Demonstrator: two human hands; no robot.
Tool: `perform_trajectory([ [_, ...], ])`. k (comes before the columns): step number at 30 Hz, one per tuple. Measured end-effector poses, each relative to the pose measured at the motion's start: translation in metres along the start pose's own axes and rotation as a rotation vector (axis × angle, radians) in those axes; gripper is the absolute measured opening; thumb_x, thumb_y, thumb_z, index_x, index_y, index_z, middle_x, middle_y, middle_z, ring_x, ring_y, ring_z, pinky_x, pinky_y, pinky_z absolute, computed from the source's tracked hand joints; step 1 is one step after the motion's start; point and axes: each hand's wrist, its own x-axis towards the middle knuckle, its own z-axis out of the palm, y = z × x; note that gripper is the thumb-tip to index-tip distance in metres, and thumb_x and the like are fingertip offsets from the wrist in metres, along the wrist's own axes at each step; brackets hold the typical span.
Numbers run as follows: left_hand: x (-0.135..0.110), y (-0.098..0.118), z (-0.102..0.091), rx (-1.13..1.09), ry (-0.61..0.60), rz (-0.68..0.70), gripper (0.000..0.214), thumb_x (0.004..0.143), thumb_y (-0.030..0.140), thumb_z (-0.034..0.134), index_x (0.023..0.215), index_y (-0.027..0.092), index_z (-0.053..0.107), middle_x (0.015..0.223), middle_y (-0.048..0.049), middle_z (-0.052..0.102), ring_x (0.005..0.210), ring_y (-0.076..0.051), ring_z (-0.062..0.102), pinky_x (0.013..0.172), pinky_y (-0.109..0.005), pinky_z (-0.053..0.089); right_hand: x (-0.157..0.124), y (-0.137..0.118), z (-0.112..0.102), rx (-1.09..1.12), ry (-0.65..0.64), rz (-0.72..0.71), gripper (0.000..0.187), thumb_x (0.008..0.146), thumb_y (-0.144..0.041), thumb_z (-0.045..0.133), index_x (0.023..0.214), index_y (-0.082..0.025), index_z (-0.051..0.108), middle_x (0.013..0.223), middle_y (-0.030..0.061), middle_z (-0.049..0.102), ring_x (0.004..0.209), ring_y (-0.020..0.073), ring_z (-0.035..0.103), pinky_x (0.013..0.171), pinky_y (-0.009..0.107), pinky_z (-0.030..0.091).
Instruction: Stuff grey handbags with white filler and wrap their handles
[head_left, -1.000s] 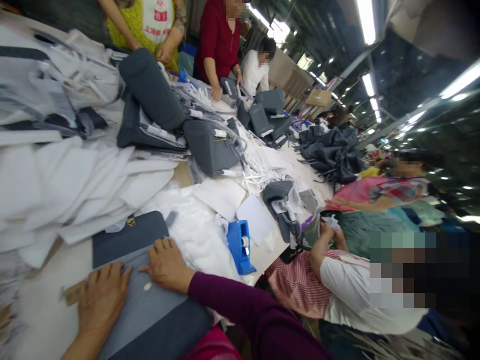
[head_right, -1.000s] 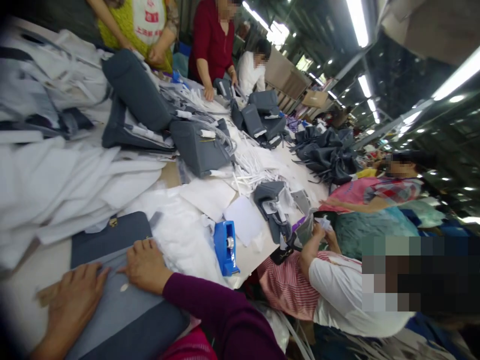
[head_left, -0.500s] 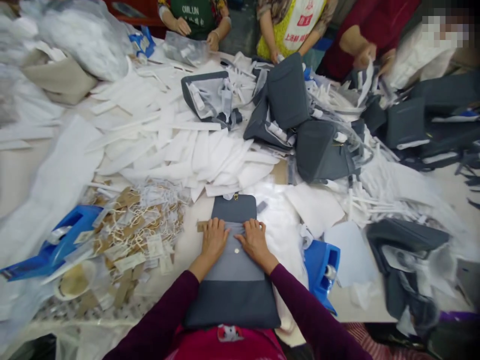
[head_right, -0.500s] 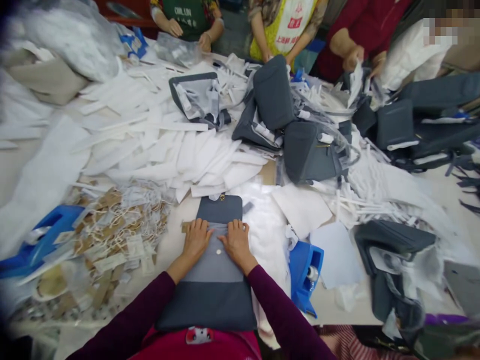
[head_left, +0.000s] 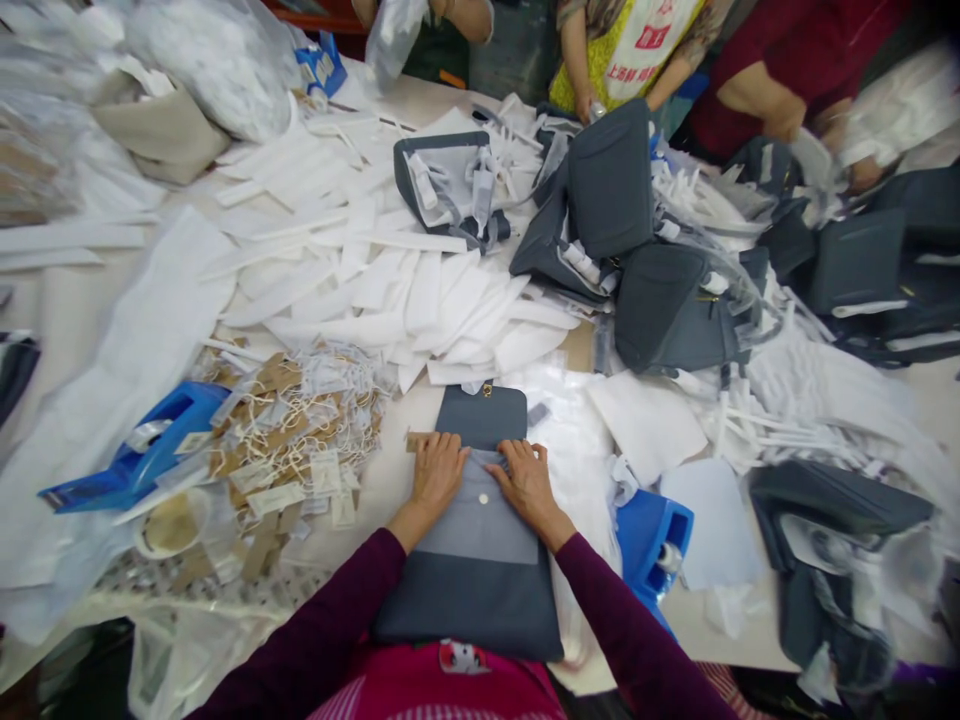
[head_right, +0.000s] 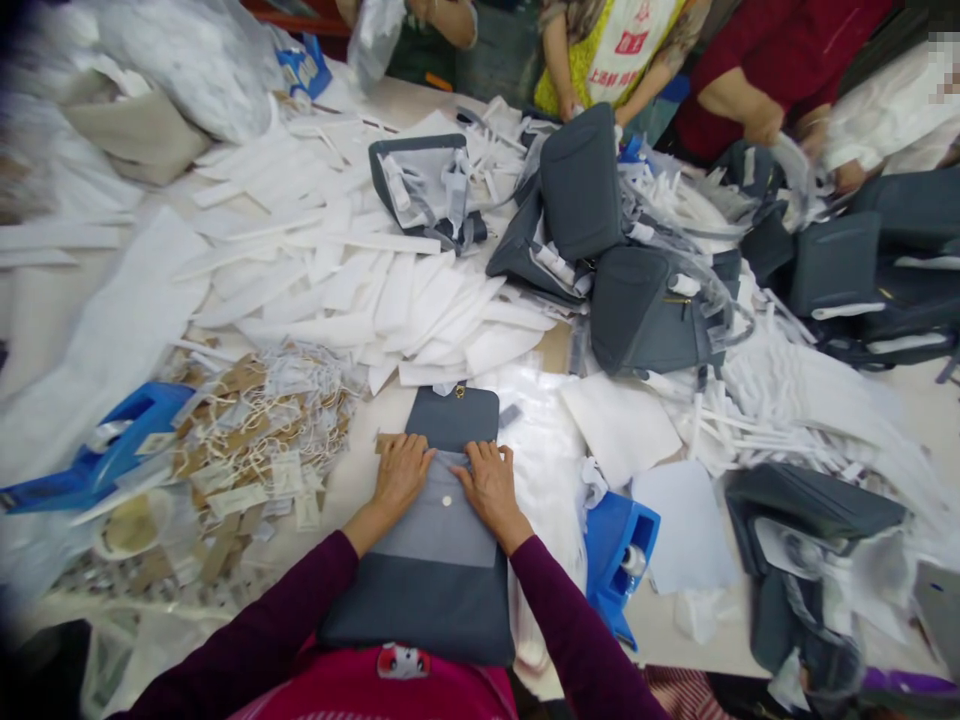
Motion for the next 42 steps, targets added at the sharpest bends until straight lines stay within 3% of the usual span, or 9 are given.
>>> perform_trajectory([
  [5, 0.004, -0.004, 0.003, 0.006, -0.028, 0.007, 0.031, 0.098, 0.033, 0.03, 0.087, 0.02, 0.055, 0.089, -0.0095, 0.062, 0.092, -0.027, 0.052, 0.083, -0.041, 0.033, 0.002, 0.01, 0.005, 0.035, -0.02, -0.015, 0.016, 0.098, -0.022, 0.04, 0.107, -0.021, 0.053, 0.1, 0.0051, 0.063, 0.091, 0.02, 0.054, 0.09, 0.035, 0.029],
  [10, 0.009, -0.008, 0.007, -0.001, -0.039, -0.04, 0.027, 0.098, 0.028, 0.032, 0.089, 0.019, 0.056, 0.086, -0.0078, 0.063, 0.087, -0.024, 0.054, 0.082, -0.039, 0.035, 0.002, 0.017, 0.016, 0.011, 0.0, -0.033, 0.017, 0.098, -0.021, 0.039, 0.098, -0.022, 0.056, 0.096, 0.0035, 0.061, 0.09, 0.0184, 0.053, 0.091, 0.035, 0.027],
  [14, 0.008, -0.006, 0.003, 0.02, 0.012, -0.091, 0.024, 0.095, 0.019, 0.034, 0.1, 0.016, 0.057, 0.102, -0.0119, 0.061, 0.098, -0.027, 0.052, 0.09, -0.046, 0.035, 0.002, 0.02, 0.02, 0.04, 0.008, -0.049, 0.02, 0.098, -0.021, 0.038, 0.092, -0.022, 0.056, 0.089, 0.002, 0.061, 0.086, 0.0172, 0.053, 0.091, 0.036, 0.026],
  [18, -0.002, 0.0, -0.003, -0.048, 0.004, 0.181, 0.03, 0.094, 0.017, 0.039, 0.12, 0.02, 0.054, 0.126, -0.0098, 0.054, 0.118, -0.024, 0.044, 0.105, -0.044, 0.028, 0.002, 0.022, 0.021, 0.082, 0.021, -0.062, 0.022, 0.097, -0.016, 0.035, 0.092, -0.021, 0.056, 0.089, 0.0017, 0.061, 0.085, 0.0168, 0.053, 0.091, 0.036, 0.026],
  [22, -0.017, 0.002, -0.003, -0.131, -0.158, 0.469, 0.048, 0.091, 0.042, 0.051, 0.136, 0.027, 0.044, 0.137, -0.0061, 0.049, 0.126, -0.024, 0.039, 0.11, -0.044, 0.024, 0.003, 0.027, 0.023, 0.141, -0.008, -0.092, 0.024, 0.095, -0.012, 0.033, 0.094, -0.021, 0.055, 0.089, 0.0017, 0.061, 0.087, 0.0161, 0.054, 0.091, 0.035, 0.027],
  [29, -0.024, -0.005, 0.002, -0.139, -0.183, 0.469, 0.06, 0.088, 0.054, 0.051, 0.142, 0.034, 0.036, 0.144, -0.0055, 0.044, 0.131, -0.025, 0.035, 0.112, -0.049, 0.019, 0.003, 0.047, 0.007, -0.002, -0.047, -0.164, 0.025, 0.088, -0.007, 0.042, 0.095, -0.022, 0.061, 0.093, 0.0051, 0.059, 0.092, 0.0209, 0.05, 0.083, 0.035, 0.032],
  [33, -0.023, -0.009, 0.004, -0.164, -0.207, 0.475, 0.064, 0.086, 0.054, 0.053, 0.144, 0.035, 0.033, 0.146, -0.005, 0.043, 0.133, -0.025, 0.035, 0.112, -0.049, 0.02, 0.004, 0.062, -0.015, -0.063, 0.031, -0.078, 0.031, 0.082, -0.001, 0.043, 0.095, -0.021, 0.062, 0.095, 0.0068, 0.059, 0.091, 0.0224, 0.049, 0.078, 0.035, 0.035],
  [38, -0.02, -0.014, 0.01, -0.145, -0.224, 0.47, 0.067, 0.088, 0.047, 0.055, 0.146, 0.039, 0.023, 0.149, -0.0031, 0.041, 0.133, -0.026, 0.037, 0.111, -0.052, 0.025, 0.01, 0.074, -0.025, 0.103, 0.156, 0.072, 0.026, 0.082, -0.003, 0.042, 0.089, -0.019, 0.06, 0.088, 0.0062, 0.058, 0.086, 0.021, 0.053, 0.077, 0.033, 0.039],
  [42, -0.019, -0.016, 0.013, -0.083, -0.185, 0.492, 0.073, 0.085, 0.046, 0.06, 0.146, 0.043, 0.02, 0.148, -0.0003, 0.042, 0.131, -0.026, 0.041, 0.109, -0.05, 0.03, 0.028, 0.062, -0.016, 0.245, 0.187, 0.043, 0.024, 0.083, -0.005, 0.04, 0.088, -0.02, 0.058, 0.085, 0.0045, 0.057, 0.081, 0.0191, 0.055, 0.073, 0.03, 0.042],
])
